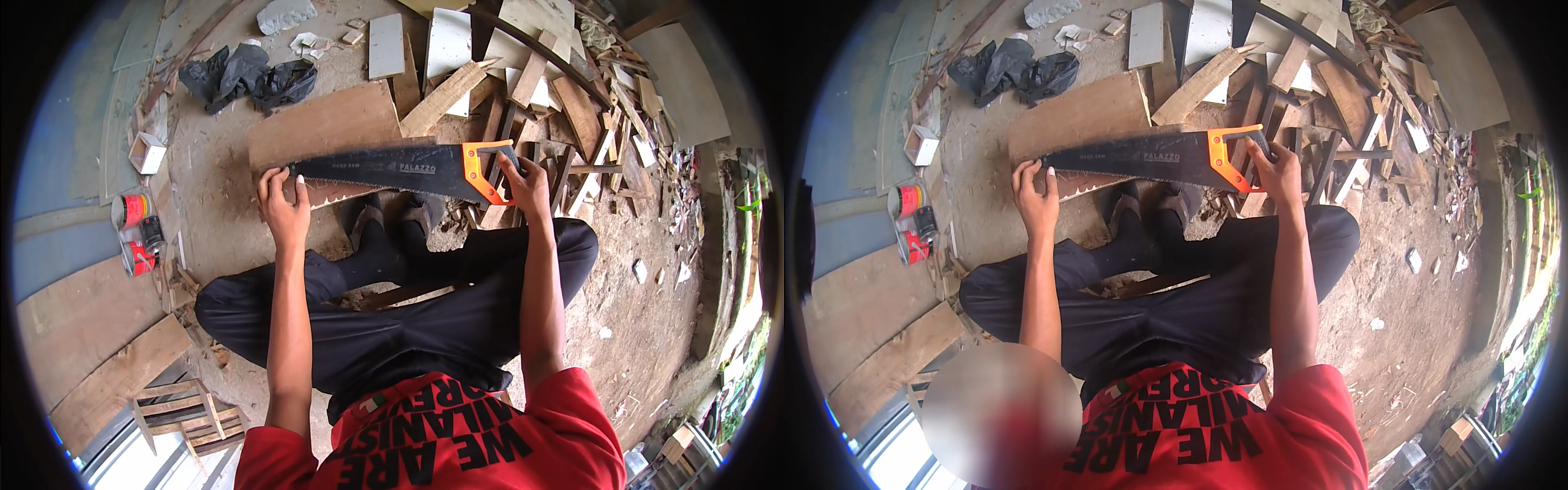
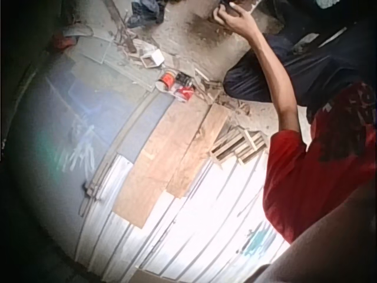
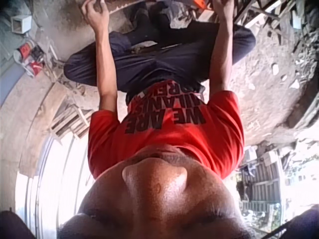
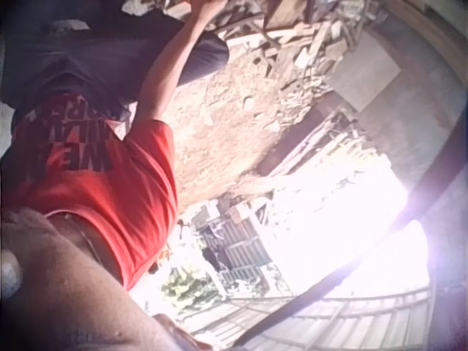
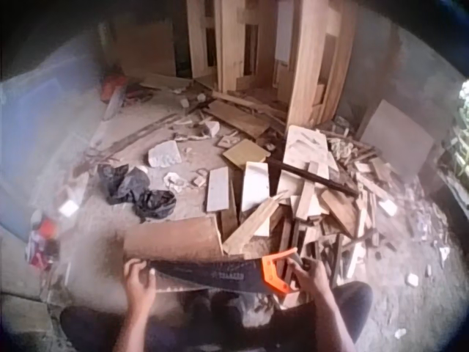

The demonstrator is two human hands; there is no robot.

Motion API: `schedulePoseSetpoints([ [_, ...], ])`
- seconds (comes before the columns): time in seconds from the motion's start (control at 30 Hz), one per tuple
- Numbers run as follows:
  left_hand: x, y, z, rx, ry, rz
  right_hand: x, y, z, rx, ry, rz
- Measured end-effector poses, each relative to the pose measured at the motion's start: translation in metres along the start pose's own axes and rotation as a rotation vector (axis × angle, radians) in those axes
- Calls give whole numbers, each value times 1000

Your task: The person sits on the floor and uses a hand saw to cut a small piece of wood. They position the wood, saw through it, and then inspect the cut piece.

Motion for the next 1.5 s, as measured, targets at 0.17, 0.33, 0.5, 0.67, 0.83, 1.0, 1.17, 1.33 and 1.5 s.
schedulePoseSetpoints([
  [0.17,2,0,1,0,5,45,7,0,-1,-10,-14,4],
  [0.33,0,3,1,36,-35,71,9,-3,-1,-5,-3,-100],
  [0.5,1,3,3,28,-4,-12,7,1,-4,-1,60,27],
  [0.67,-1,4,2,11,41,9,7,-2,-8,-14,52,17],
  [0.83,0,3,3,27,8,27,9,-2,-8,-18,41,-21],
  [1.0,-3,1,3,32,11,57,-2,0,-4,-33,-17,2],
  [1.17,-3,0,3,26,11,41,-4,2,-5,-39,2,17],
  [1.33,-2,2,2,33,-17,-4,-4,4,-9,-46,44,57],
  [1.5,-4,2,4,18,12,-4,4,3,-12,-54,43,48],
])
Point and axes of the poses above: each hand's wrist, its own z-axis away from the middle knuckle, its own y-axis out of the back of the hand, x = y × z, the point moved 5 cm from there along -z, towards the middle knuckle, and after that the axes turned 12 degrees about y, right-handed, at the moved point
